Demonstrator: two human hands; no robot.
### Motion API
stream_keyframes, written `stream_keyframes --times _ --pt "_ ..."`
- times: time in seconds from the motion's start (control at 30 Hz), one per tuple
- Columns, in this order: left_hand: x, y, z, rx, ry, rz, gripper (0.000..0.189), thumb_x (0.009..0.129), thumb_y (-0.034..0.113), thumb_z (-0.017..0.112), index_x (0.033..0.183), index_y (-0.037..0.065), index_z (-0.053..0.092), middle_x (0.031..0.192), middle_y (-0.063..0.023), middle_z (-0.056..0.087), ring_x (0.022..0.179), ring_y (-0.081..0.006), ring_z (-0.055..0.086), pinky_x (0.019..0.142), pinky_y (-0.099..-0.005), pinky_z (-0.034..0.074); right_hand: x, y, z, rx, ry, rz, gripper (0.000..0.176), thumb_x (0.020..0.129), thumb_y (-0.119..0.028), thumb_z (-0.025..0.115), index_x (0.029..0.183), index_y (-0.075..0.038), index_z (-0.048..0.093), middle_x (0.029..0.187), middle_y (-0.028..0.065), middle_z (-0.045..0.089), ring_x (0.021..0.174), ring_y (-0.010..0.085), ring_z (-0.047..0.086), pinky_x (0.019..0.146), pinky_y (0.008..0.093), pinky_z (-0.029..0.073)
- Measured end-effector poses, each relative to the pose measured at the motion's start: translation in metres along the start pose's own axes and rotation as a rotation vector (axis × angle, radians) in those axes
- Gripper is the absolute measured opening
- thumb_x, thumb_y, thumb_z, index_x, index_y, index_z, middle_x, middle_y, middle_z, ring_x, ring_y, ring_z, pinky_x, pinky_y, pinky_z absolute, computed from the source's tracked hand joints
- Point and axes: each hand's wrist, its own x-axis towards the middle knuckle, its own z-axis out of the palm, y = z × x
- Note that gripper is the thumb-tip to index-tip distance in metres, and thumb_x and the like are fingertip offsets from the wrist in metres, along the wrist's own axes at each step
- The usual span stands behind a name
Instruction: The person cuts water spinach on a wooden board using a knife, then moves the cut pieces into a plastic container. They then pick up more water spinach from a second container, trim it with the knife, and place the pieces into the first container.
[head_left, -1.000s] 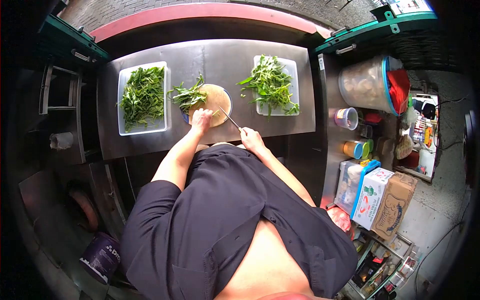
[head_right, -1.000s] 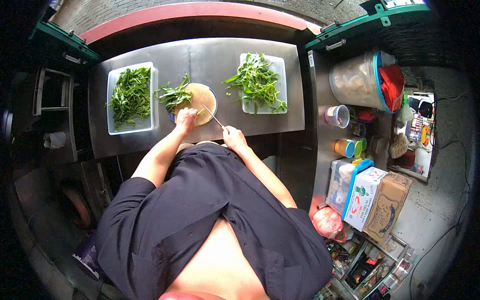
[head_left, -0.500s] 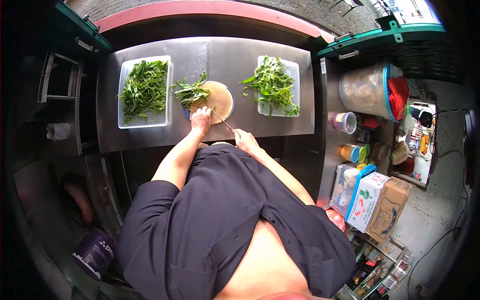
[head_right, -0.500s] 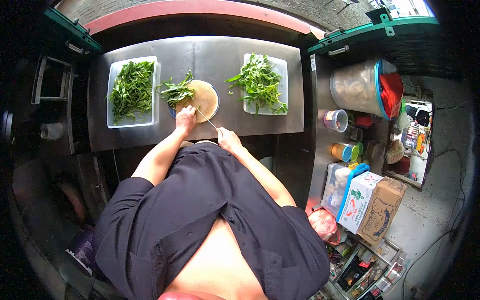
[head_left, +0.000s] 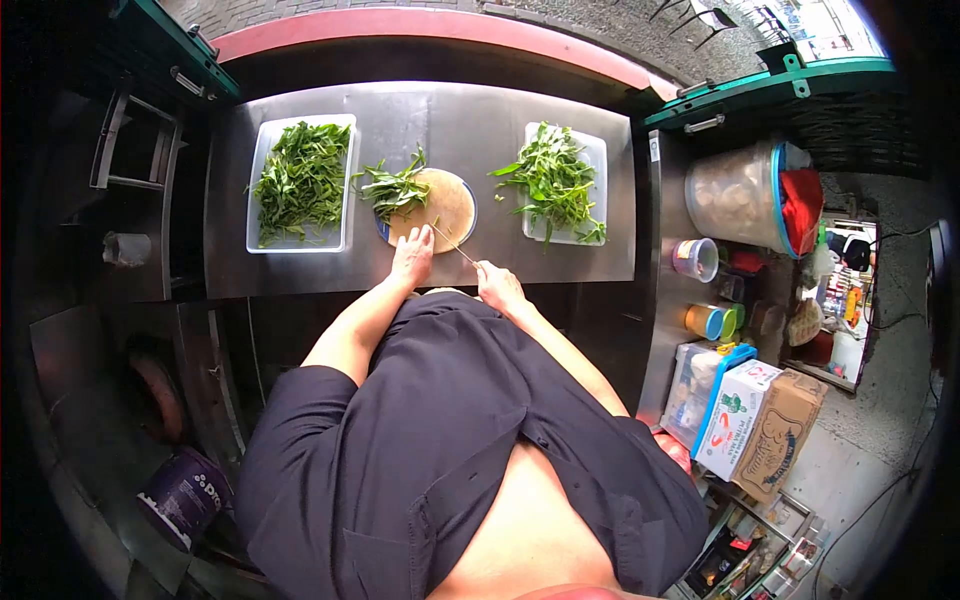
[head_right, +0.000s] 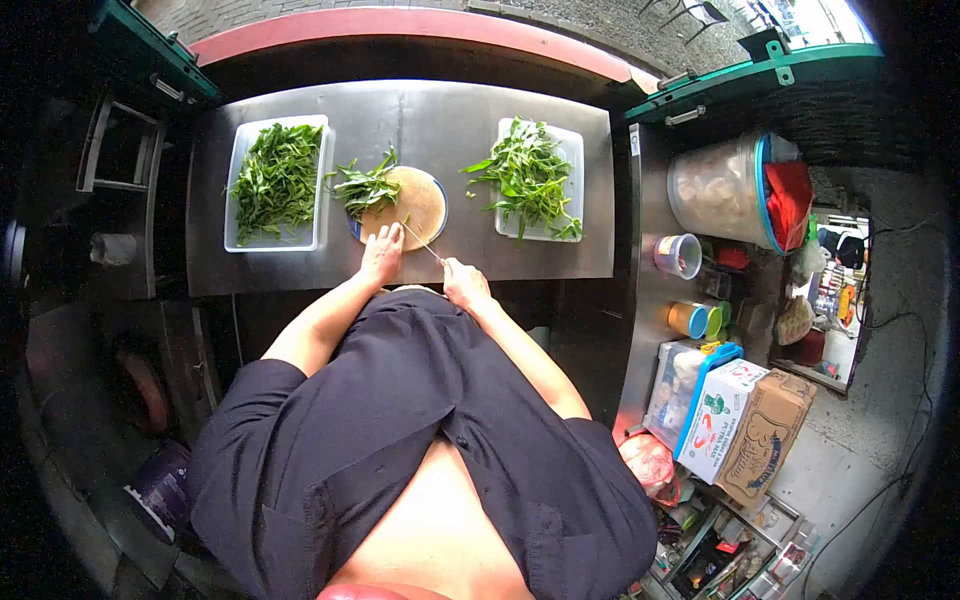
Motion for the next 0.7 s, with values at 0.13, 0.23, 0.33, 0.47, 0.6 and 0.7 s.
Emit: stream_keyframes --times 0.13,0.23,0.33,0.47,0.6,0.7 --pt "-0.001 0.004 0.000 0.023 0.006 -0.004 0.061 0.079 0.013 0.068 0.136 -0.004 0.056 0.143 -0.0135 0.048 0.127 -0.0288 0.049 0.096 -0.0461 0.047 0.002 0.002 0.000 -0.040 -0.005 -0.019 0.028 0.106 -0.030 0.047 0.115 -0.009 0.064 0.095 0.0285 0.071 0.094 0.0486 0.069 0.082 0.0589 0.053" --pt "0.002 0.008 -0.003 0.060 -0.062 -0.023 0.060 0.079 0.013 0.068 0.135 -0.004 0.056 0.144 -0.0145 0.047 0.128 -0.0291 0.048 0.096 -0.0458 0.046 0.007 0.011 0.005 -0.116 -0.032 -0.041 0.025 0.106 -0.028 0.047 0.116 -0.010 0.061 0.094 0.0269 0.072 0.092 0.0474 0.070 0.081 0.0583 0.054" --pt "0.001 0.004 0.009 0.098 -0.030 0.017 0.061 0.080 0.014 0.068 0.136 -0.004 0.054 0.144 -0.0154 0.046 0.128 -0.0294 0.047 0.096 -0.0458 0.045 0.007 0.016 0.001 -0.138 -0.055 -0.046 0.024 0.106 -0.027 0.047 0.119 -0.010 0.058 0.094 0.0258 0.073 0.091 0.0464 0.071 0.079 0.0581 0.054" --pt "0.001 0.006 0.006 0.107 -0.034 0.004 0.064 0.081 0.014 0.067 0.140 -0.005 0.050 0.145 -0.0151 0.044 0.128 -0.0290 0.047 0.099 -0.0468 0.044 0.008 0.032 0.010 -0.173 -0.075 -0.056 0.024 0.106 -0.028 0.046 0.120 -0.010 0.055 0.094 0.0257 0.073 0.091 0.0462 0.071 0.079 0.0581 0.054" --pt "0.000 0.012 -0.001 0.086 -0.118 -0.043 0.071 0.082 0.014 0.065 0.147 -0.003 0.043 0.152 -0.0140 0.040 0.131 -0.0281 0.045 0.101 -0.0482 0.043 0.006 0.045 0.013 -0.187 -0.090 -0.050 0.024 0.106 -0.028 0.047 0.120 -0.010 0.054 0.093 0.0245 0.073 0.089 0.0453 0.071 0.077 0.0578 0.055" --pt "0.000 0.014 -0.006 0.054 -0.183 -0.083 0.077 0.082 0.014 0.065 0.153 -0.002 0.037 0.157 -0.0132 0.036 0.135 -0.0282 0.043 0.105 -0.0493 0.042 0.008 0.046 0.010 -0.198 -0.064 -0.076 0.025 0.106 -0.029 0.048 0.121 -0.011 0.055 0.093 0.0232 0.072 0.088 0.0445 0.071 0.077 0.0572 0.056"
